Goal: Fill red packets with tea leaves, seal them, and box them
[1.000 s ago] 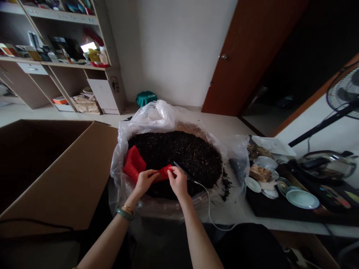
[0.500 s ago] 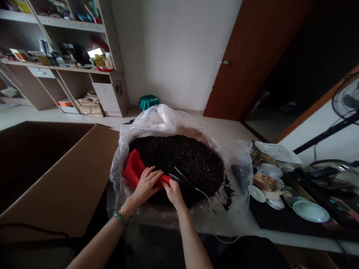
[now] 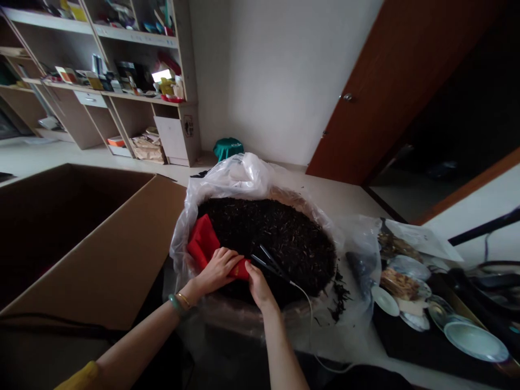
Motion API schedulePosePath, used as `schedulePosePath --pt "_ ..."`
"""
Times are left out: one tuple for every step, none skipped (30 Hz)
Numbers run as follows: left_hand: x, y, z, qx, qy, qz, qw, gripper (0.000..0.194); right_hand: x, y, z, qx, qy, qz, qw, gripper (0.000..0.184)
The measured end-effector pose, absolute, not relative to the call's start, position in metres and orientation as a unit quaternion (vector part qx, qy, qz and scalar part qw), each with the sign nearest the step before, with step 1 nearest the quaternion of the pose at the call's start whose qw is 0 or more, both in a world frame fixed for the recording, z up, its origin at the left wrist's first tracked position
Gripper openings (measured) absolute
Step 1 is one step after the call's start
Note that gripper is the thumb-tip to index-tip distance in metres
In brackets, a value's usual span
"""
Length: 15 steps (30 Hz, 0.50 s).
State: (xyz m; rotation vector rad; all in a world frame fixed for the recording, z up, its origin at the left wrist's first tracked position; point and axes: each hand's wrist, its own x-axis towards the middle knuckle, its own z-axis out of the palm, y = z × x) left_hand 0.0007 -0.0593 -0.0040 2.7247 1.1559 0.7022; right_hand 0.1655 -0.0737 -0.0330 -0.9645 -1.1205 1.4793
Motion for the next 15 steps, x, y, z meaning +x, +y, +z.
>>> schedulePosePath --pt "-0.001 -0.058 -0.005 0.897 0.376 0.227 0.047 0.053 0.165 -0.073 -0.034 -0.392 -0.466 0.615 0.501 0.050" --pt "-0.002 -0.057 -0.005 0.898 0.374 0.225 0.047 0.051 0.164 -0.073 -0.034 -0.386 -0.469 0.615 0.503 0.051" --pt "-0.004 -0.057 -0.006 0.898 0.374 0.226 0.048 0.049 0.164 -0.072 -0.034 -0.381 -0.471 0.614 0.506 0.053" --pt "-0.005 -0.057 -0.007 0.897 0.375 0.230 0.049 0.048 0.163 -0.072 -0.034 -0.376 -0.471 0.613 0.510 0.053" --pt "-0.006 -0.057 -0.008 0.895 0.377 0.235 0.050 0.048 0.162 -0.072 -0.034 -0.373 -0.470 0.612 0.515 0.054" --pt "-0.006 -0.057 -0.008 0.893 0.378 0.241 0.049 0.049 0.161 -0.071 -0.034 -0.370 -0.470 0.611 0.518 0.054" --pt "-0.007 -0.057 -0.009 0.892 0.377 0.247 0.048 0.051 0.160 -0.071 -0.033 -0.369 -0.472 0.610 0.519 0.054" --pt "-0.007 -0.058 -0.009 0.891 0.375 0.252 0.045 0.052 0.159 -0.071 -0.032 -0.369 -0.475 0.608 0.519 0.054" --pt "-0.007 -0.058 -0.010 0.891 0.373 0.256 0.040 0.053 0.158 -0.072 -0.031 -0.372 -0.479 0.602 0.519 0.054" --pt "-0.007 -0.059 -0.010 0.891 0.372 0.259 0.034 0.053 0.157 -0.072 -0.030 -0.375 -0.482 0.595 0.522 0.054" --pt "-0.007 -0.059 -0.011 0.890 0.373 0.260 0.029 0.053 0.156 -0.072 -0.028 -0.378 -0.484 0.589 0.525 0.054" --pt "-0.007 -0.059 -0.011 0.889 0.376 0.261 0.026 0.052 0.156 -0.072 -0.026 -0.380 -0.484 0.587 0.526 0.054" --pt "-0.007 -0.059 -0.012 0.887 0.380 0.262 0.023 0.051 0.156 -0.072 -0.024 -0.379 -0.483 0.592 0.523 0.055" --pt "-0.007 -0.059 -0.013 0.884 0.386 0.263 0.021 0.051 0.157 -0.072 -0.023 -0.375 -0.479 0.604 0.515 0.057" --pt "-0.006 -0.059 -0.014 0.880 0.393 0.267 0.019 0.050 0.159 -0.072 -0.022 -0.372 -0.472 0.620 0.504 0.059"
